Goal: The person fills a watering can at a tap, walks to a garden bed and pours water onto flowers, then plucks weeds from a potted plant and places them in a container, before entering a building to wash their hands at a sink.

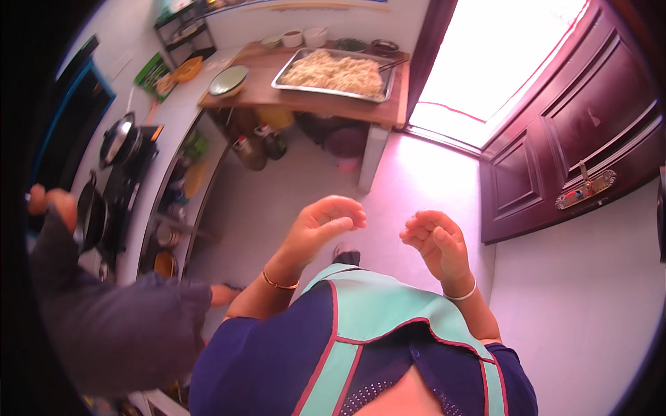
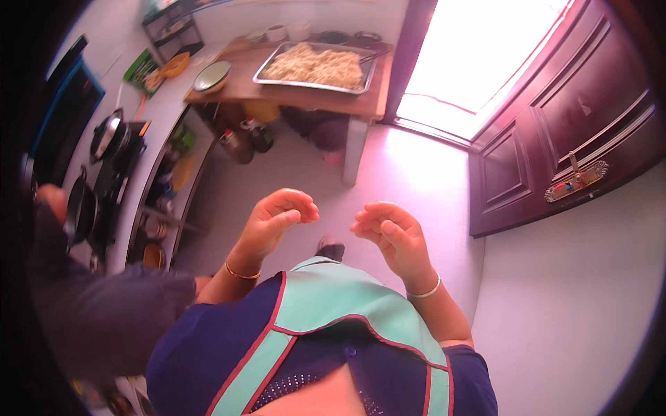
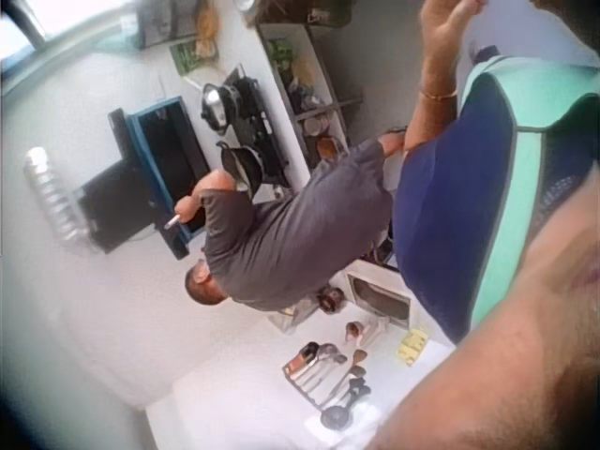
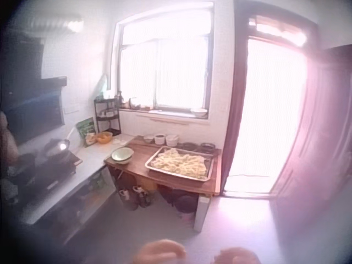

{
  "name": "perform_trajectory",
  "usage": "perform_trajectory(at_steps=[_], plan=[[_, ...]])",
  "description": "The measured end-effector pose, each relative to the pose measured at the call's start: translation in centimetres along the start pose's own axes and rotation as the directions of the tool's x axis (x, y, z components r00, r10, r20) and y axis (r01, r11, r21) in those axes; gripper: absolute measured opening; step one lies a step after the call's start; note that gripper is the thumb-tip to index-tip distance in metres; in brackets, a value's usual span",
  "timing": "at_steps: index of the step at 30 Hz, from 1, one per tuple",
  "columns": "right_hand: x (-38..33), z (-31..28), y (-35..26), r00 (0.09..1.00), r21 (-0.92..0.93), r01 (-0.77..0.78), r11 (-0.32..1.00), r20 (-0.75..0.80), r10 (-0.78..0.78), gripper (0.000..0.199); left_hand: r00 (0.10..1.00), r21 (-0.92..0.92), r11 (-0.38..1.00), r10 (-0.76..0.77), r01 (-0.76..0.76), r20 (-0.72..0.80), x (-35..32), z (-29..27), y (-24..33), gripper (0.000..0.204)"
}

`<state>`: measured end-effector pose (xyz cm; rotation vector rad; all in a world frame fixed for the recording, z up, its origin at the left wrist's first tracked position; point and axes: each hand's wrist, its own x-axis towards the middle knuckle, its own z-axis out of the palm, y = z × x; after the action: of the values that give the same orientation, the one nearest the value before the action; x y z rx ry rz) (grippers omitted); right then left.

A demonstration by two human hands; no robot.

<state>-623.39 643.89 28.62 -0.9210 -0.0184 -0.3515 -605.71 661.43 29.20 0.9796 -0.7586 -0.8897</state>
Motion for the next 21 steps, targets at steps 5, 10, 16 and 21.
perform_trajectory(at_steps=[5, 10, 16, 21], plan=[[5.4, -5.7, -4.8, 0.954, -0.083, 0.143, 0.986, -0.254, -0.160, 0.025, 0.993, 0.024, 0.996, -0.085, 0.083, 0.085, 12.9, -2.3, -0.4, 0.012], [8.7, -11.5, -8.6, 0.884, -0.099, 0.270, 0.958, -0.368, -0.287, 0.019, 0.974, 0.026, 0.985, -0.171, 0.169, 0.147, 24.7, -1.9, -1.8, 0.012], [10.4, -20.4, -12.0, 0.779, -0.093, 0.315, 0.944, -0.542, -0.314, 0.019, 0.910, 0.018, 0.957, -0.281, 0.290, 0.305, 35.4, 1.9, -6.1, 0.014], [14.6, -29.6, -17.8, 0.831, -0.081, 0.335, 0.939, -0.445, -0.334, 0.020, 0.918, 0.052, 0.967, -0.252, 0.248, 0.306, 43.9, 5.2, -9.5, 0.014]])
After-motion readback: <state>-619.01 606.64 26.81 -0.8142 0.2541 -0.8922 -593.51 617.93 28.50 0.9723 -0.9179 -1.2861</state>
